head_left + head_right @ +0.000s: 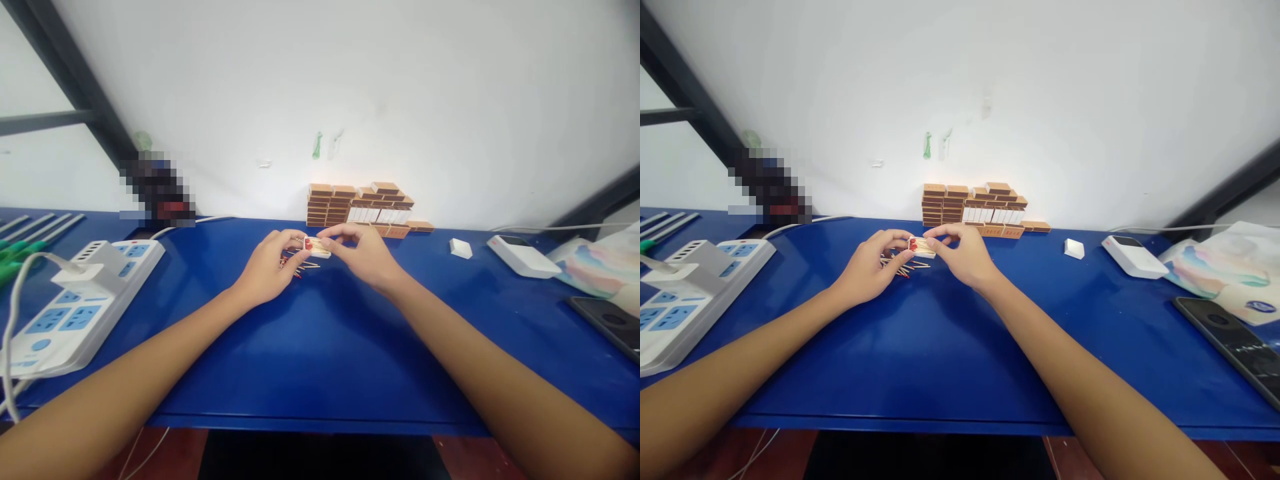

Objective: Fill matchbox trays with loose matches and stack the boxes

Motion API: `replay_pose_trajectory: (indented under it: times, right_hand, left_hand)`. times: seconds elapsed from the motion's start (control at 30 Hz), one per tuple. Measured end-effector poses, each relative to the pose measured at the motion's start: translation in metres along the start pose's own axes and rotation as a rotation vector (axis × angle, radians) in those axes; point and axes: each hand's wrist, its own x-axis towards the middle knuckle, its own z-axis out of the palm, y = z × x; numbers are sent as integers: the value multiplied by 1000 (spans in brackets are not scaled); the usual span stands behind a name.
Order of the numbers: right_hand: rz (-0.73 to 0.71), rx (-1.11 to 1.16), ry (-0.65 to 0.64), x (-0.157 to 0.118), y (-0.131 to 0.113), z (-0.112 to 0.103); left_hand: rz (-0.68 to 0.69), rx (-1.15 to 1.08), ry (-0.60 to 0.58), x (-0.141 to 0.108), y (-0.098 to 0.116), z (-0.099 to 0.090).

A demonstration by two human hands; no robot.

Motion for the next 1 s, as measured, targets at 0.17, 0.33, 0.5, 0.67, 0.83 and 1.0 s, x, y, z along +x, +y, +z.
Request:
replay_pose_trajectory:
  times: [0.17, 0.33, 0.5, 0.67, 0.83, 1.0]
  right_hand:
    - [-24, 1, 2, 2, 0, -4]
    - [-119, -87, -8, 2, 0, -3]
    - [-100, -157, -75, 0, -2, -1]
    - [-100, -140, -106, -2, -4, 1]
    - [-99, 7, -21, 0, 0, 1]
    - [95, 152, -129, -1, -5, 0]
  left_hand:
    - [-36, -35, 0, 1, -2, 2]
    - [-9, -25, 14, 1, -2, 3]
    - [-2, -3, -20, -1, 2, 1]
    - [1, 6, -33, -1, 2, 1]
    - [-1, -51, -8, 0, -1, 3]
    - [-5, -38, -20, -2, -2, 3]
